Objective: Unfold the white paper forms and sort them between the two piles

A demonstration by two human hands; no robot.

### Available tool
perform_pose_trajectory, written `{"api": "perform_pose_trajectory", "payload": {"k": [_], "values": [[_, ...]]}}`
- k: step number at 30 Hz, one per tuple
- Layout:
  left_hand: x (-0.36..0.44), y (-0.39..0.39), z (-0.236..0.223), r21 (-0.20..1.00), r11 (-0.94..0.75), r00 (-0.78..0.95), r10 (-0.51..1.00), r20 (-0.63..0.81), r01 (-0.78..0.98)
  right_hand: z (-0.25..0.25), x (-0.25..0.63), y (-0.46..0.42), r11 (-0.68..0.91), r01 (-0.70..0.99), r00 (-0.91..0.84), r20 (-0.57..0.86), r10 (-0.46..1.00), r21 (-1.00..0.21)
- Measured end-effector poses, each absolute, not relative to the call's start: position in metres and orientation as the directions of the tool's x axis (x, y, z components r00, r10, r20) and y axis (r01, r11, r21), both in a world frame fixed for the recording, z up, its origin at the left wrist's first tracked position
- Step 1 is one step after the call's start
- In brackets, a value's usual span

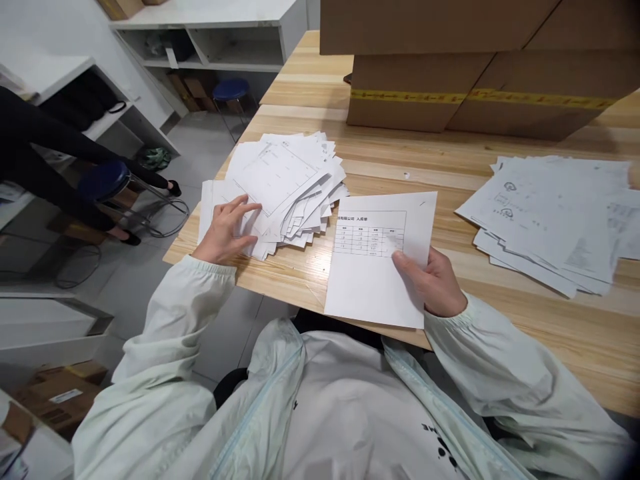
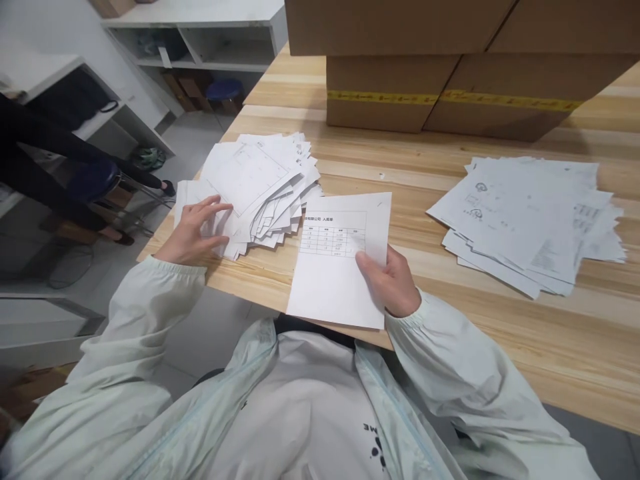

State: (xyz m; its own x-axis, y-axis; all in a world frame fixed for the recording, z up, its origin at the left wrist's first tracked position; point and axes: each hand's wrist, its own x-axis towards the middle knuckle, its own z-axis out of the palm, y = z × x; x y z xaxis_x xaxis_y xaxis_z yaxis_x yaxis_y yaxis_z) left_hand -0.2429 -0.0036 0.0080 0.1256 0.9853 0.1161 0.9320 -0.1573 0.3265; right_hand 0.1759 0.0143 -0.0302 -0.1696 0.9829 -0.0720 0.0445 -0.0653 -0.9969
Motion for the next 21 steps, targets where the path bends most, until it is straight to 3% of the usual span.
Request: {"api": "perform_pose_trajectory", "payload": {"k": [12, 16, 21], "values": [[-0.237, 0.004, 0.002, 0.391, -0.082, 0.001, 0.979, 0.203, 0.917, -0.031, 0.177, 0.015, -0.083, 0.067, -0.204, -0.095, 0.974, -0.994], [-0.23, 0.003, 0.004, 0.335, -0.048, -0.037, 0.969, 0.244, 0.941, -0.031, 0.177, 0.015, -0.077, 0.082, -0.21, -0.093, 0.973, -0.994], [-0.225, 0.002, 0.017, 0.192, -0.117, 0.082, 0.98, 0.182, 0.974, -0.031, 0.177, 0.015, -0.06, 0.085, -0.202, -0.076, 0.976, -0.995]]}}
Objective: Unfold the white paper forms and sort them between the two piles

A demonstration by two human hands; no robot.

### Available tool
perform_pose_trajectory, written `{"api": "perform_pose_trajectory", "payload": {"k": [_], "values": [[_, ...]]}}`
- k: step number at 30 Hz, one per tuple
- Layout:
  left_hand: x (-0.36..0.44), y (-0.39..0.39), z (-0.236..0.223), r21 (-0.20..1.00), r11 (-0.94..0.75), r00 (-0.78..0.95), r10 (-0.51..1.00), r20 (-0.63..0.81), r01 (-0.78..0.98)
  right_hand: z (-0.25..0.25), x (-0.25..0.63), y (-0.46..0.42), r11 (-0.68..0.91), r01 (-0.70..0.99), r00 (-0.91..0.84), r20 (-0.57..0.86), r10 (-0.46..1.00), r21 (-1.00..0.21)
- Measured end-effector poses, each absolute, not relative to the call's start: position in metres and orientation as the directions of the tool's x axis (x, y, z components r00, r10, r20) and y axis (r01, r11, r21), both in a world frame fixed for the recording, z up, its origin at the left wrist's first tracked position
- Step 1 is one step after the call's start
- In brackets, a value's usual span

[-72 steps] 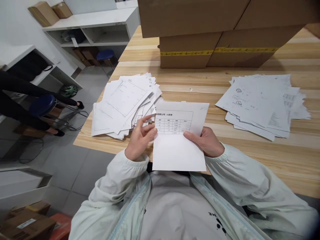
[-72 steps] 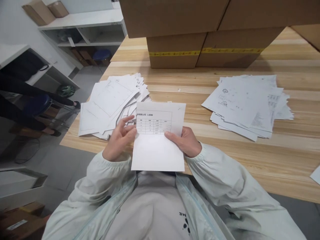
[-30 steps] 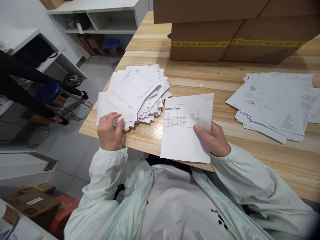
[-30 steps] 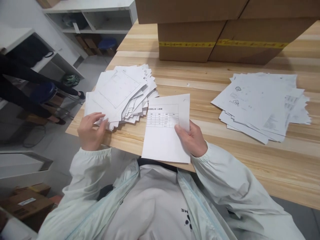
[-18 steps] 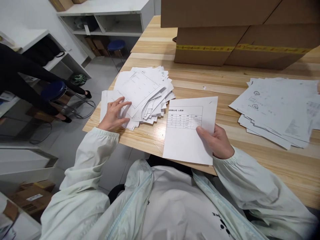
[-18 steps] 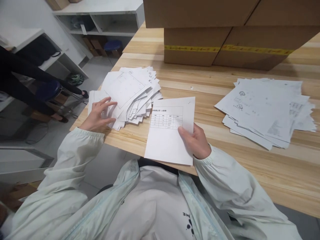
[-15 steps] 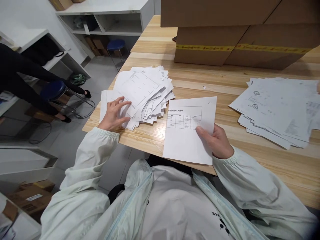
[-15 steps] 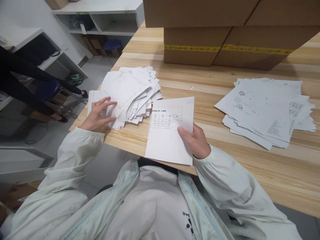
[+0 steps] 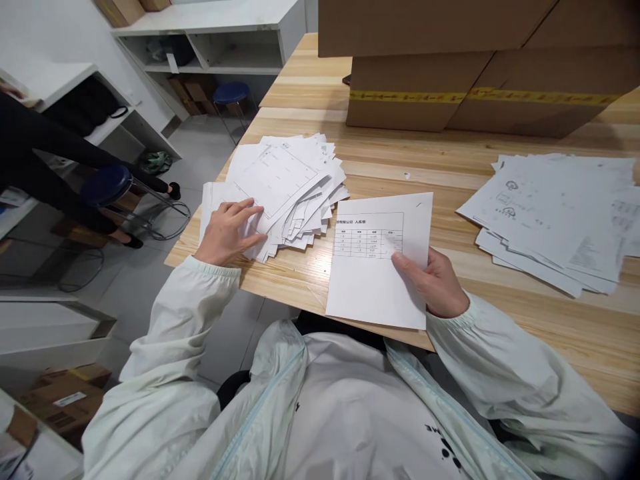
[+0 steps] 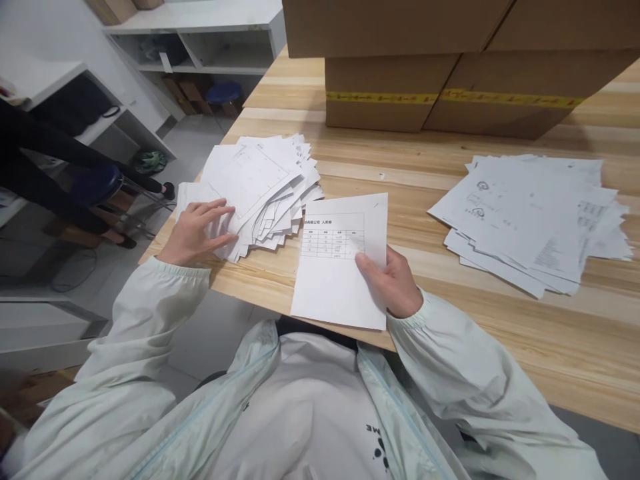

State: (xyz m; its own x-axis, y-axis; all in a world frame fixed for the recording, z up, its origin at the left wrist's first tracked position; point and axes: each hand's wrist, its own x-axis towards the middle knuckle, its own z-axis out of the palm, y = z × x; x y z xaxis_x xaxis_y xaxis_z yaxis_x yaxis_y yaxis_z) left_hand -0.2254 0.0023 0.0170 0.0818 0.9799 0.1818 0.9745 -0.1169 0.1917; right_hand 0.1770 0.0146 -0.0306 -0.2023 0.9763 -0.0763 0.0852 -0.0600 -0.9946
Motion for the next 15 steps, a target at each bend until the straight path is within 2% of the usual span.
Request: {"api": "perform_pose_trajectory", "payload": {"k": [10, 15], "values": [[-0.219, 0.014, 0.042, -0.001, -0.173, 0.173, 0.984, 0.033, 0.985, -0.027, 0.178, 0.012, -0.106, 0.093, -0.194, -0.122, 0.973, -0.99], [-0.214, 0.016, 0.04, -0.102, -0.155, 0.16, 0.986, 0.042, 0.983, -0.026, 0.177, 0.012, -0.096, 0.09, -0.215, -0.114, 0.97, -0.991]]}}
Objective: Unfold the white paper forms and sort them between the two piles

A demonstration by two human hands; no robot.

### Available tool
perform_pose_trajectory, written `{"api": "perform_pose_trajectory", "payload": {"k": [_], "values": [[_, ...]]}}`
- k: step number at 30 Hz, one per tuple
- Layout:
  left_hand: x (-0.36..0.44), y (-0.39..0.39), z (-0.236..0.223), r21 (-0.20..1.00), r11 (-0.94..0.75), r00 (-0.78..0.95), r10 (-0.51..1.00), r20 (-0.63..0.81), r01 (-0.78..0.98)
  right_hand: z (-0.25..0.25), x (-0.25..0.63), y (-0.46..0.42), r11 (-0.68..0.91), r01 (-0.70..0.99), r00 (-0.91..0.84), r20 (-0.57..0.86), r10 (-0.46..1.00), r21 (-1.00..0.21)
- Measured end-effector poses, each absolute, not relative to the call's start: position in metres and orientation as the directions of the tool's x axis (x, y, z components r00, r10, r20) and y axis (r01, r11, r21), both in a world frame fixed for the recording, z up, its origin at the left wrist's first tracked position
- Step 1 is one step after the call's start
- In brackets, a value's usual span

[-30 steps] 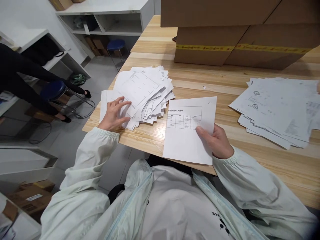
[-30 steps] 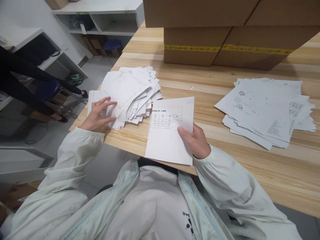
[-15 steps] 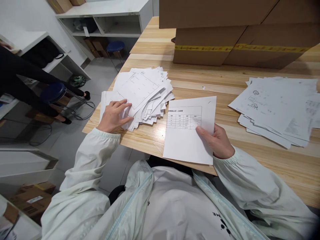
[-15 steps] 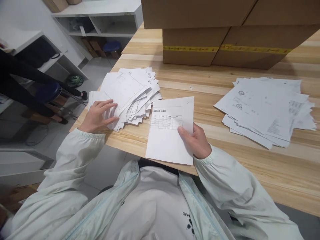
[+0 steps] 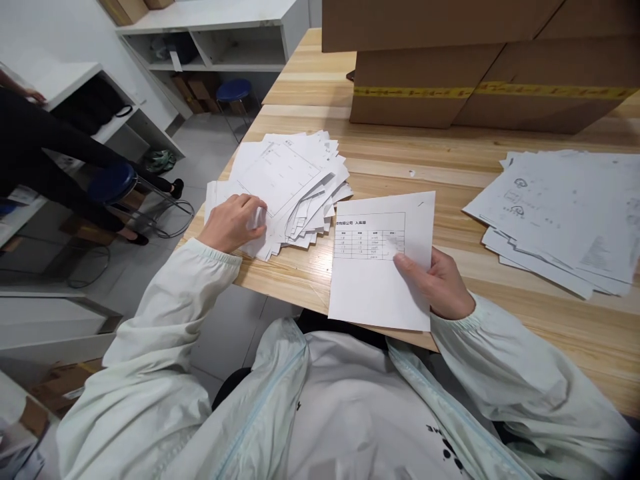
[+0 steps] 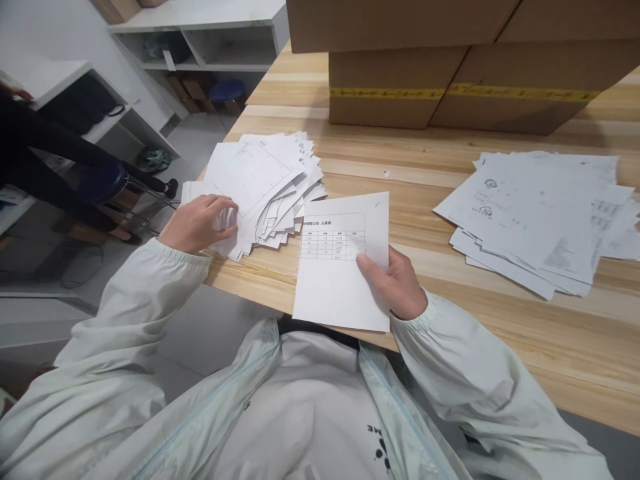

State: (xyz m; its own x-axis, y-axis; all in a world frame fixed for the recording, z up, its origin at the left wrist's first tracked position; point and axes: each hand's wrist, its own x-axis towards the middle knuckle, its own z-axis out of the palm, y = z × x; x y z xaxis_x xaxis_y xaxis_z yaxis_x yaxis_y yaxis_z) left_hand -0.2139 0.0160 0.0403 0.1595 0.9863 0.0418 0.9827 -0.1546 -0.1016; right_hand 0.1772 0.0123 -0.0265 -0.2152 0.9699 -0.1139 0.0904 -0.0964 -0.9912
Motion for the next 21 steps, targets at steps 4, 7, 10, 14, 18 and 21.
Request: {"api": "perform_pose_trajectory", "payload": {"k": [4, 7, 10, 14, 18, 21], "values": [[-0.213, 0.022, 0.042, -0.142, -0.127, 0.135, 0.99, 0.047, 0.982, -0.027, 0.177, 0.013, -0.073, 0.088, -0.2, -0.09, 0.976, -0.993], [-0.211, 0.027, 0.042, -0.152, -0.105, 0.114, 0.992, 0.05, 0.983, -0.027, 0.177, 0.014, -0.072, 0.085, -0.193, -0.088, 0.977, -0.994], [-0.209, 0.033, 0.04, -0.165, -0.09, 0.104, 0.992, 0.074, 0.982, -0.028, 0.177, 0.014, -0.075, 0.093, -0.195, -0.092, 0.977, -0.993], [-0.208, 0.036, 0.042, -0.203, -0.094, 0.111, 0.991, 0.074, 0.975, -0.026, 0.178, 0.014, -0.053, 0.091, -0.188, -0.07, 0.98, -0.994], [-0.21, 0.025, 0.05, -0.215, -0.139, 0.132, 0.99, -0.048, 0.967, -0.025, 0.178, 0.013, -0.078, 0.102, -0.18, -0.096, 0.979, -0.992], [-0.21, 0.016, 0.054, -0.203, -0.193, 0.173, 0.978, -0.114, 0.96, -0.026, 0.178, 0.012, -0.084, 0.115, -0.195, -0.106, 0.975, -0.99]]}}
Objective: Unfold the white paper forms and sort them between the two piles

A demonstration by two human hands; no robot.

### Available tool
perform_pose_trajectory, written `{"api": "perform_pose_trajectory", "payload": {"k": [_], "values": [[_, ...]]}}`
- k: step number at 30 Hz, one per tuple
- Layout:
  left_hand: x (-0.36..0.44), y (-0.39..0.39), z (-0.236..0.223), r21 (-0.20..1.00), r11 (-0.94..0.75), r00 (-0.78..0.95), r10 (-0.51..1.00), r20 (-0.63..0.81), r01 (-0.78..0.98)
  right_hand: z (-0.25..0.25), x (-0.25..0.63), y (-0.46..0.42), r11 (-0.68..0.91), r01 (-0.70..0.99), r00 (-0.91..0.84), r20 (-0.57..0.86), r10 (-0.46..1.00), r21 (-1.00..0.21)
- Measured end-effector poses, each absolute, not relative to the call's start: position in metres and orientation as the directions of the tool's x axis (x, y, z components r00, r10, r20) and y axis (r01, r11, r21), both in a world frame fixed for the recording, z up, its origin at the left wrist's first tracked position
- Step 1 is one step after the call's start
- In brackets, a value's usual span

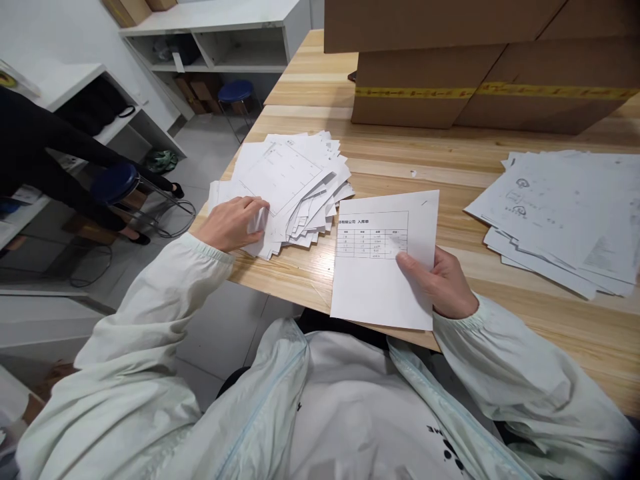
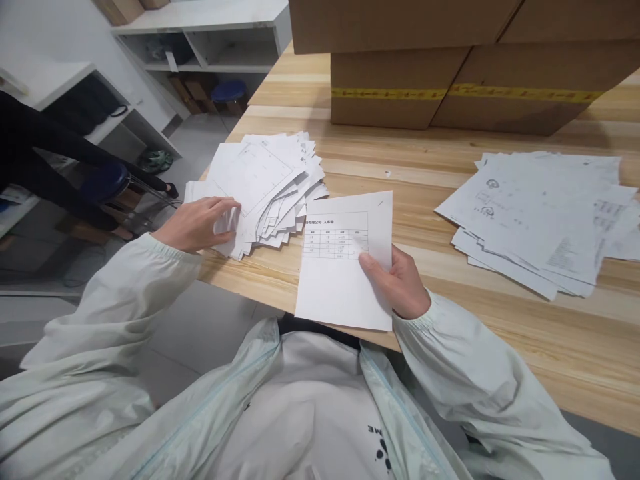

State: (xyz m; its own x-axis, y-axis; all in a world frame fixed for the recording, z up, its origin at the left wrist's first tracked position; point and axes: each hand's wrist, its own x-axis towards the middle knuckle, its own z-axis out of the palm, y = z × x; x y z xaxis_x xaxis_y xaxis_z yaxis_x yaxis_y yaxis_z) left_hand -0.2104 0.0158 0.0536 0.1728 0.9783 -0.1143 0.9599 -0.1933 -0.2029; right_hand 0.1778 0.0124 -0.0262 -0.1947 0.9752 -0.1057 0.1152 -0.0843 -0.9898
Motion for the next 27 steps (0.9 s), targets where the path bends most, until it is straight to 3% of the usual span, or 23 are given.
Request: {"api": "perform_pose_trajectory", "payload": {"k": [7, 12, 17, 21, 23, 25, 27], "values": [[-0.202, 0.012, 0.055, -0.267, -0.213, 0.174, 0.971, -0.161, 0.94, -0.031, 0.179, 0.015, -0.058, 0.097, -0.188, -0.075, 0.979, -0.994], [-0.214, 0.015, 0.049, -0.156, -0.205, 0.193, 0.977, -0.091, 0.966, -0.033, 0.18, 0.015, -0.074, 0.114, -0.19, -0.095, 0.977, -0.991], [-0.227, 0.023, 0.034, -0.01, 0.037, -0.035, 0.984, 0.175, 0.999, -0.031, 0.178, 0.015, -0.039, 0.144, -0.134, -0.059, 0.989, -0.989], [-0.202, 0.008, 0.039, 0.074, 0.108, -0.13, 0.879, 0.458, 0.991, -0.021, 0.173, 0.014, 0.178, 0.174, 0.074, 0.193, 0.978, -0.969], [-0.176, -0.012, 0.046, 0.142, 0.003, -0.094, 0.762, 0.64, 0.99, -0.015, 0.171, 0.012, 0.271, 0.191, 0.095, 0.292, 0.952, -0.944], [-0.143, -0.035, 0.049, 0.123, -0.204, 0.037, 0.642, 0.766, 0.971, -0.013, 0.171, 0.009, 0.311, 0.246, 0.051, 0.332, 0.942, -0.918], [-0.108, -0.054, 0.045, 0.11, -0.431, 0.216, 0.638, 0.739, 0.896, -0.016, 0.173, 0.008, 0.306, 0.316, -0.075, 0.298, 0.952, -0.898]]}}
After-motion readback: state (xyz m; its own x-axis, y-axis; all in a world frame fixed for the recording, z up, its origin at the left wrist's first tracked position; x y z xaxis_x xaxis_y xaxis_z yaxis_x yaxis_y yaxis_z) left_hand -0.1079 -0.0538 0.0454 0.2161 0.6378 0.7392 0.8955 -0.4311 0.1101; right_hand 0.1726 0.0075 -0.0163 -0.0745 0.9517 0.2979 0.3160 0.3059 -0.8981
